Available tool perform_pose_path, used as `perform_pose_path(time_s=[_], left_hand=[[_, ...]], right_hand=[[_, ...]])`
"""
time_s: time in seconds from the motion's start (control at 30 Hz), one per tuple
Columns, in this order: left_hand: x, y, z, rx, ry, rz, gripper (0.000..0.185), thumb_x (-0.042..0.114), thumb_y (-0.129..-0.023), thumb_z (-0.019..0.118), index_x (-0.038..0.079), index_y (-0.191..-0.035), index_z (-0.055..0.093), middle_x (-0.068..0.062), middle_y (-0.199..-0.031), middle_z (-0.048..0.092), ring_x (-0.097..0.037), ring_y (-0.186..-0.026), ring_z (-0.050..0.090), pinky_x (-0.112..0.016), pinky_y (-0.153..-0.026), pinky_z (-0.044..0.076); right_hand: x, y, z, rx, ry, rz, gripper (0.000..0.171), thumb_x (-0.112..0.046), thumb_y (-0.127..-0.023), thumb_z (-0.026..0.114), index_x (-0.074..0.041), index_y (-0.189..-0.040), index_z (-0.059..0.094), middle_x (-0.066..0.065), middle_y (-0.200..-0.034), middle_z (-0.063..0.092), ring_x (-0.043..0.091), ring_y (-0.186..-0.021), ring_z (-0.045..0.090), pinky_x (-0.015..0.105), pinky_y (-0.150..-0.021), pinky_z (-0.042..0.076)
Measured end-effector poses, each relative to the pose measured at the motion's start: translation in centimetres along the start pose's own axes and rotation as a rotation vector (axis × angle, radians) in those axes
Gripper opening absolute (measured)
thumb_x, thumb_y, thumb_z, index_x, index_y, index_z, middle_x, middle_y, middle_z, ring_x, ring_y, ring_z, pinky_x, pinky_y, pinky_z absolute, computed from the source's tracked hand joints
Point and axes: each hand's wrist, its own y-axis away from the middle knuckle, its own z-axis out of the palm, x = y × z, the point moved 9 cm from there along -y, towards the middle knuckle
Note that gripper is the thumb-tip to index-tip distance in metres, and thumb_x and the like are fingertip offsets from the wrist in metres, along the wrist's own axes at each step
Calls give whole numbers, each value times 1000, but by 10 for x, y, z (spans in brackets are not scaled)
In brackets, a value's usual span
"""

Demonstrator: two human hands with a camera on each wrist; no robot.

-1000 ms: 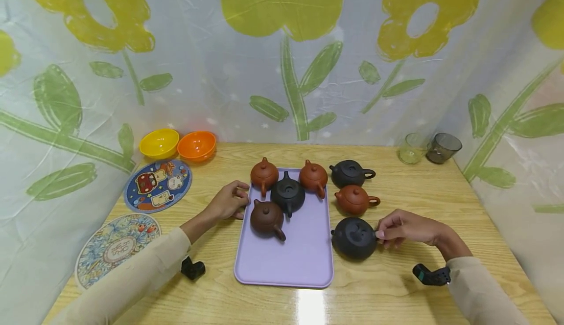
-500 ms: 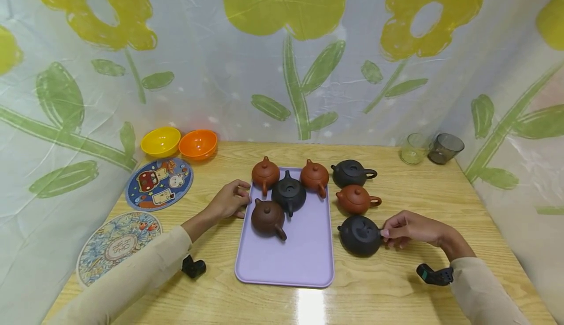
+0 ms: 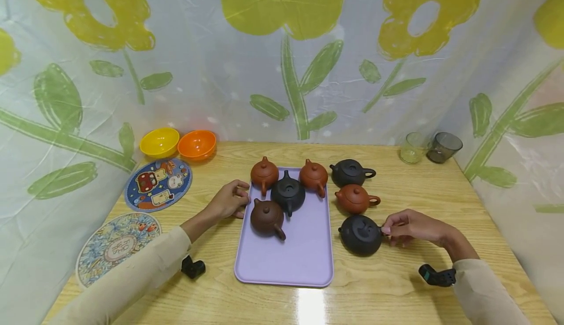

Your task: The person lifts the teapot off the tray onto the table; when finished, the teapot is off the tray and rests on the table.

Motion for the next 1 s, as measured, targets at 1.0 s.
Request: perform_pose_path(time_s=[1.0], left_hand=[[-2, -2, 1, -2, -13, -15, 40, 0, -92, 64, 4, -131, 54, -16, -104, 60, -19, -76, 63, -34, -54, 63]], right_hand=[[-98, -22, 21, 425, 76, -72, 32, -25, -101, 60, 1, -120, 61, 20, -101, 65, 22, -80, 66, 33, -66, 58]])
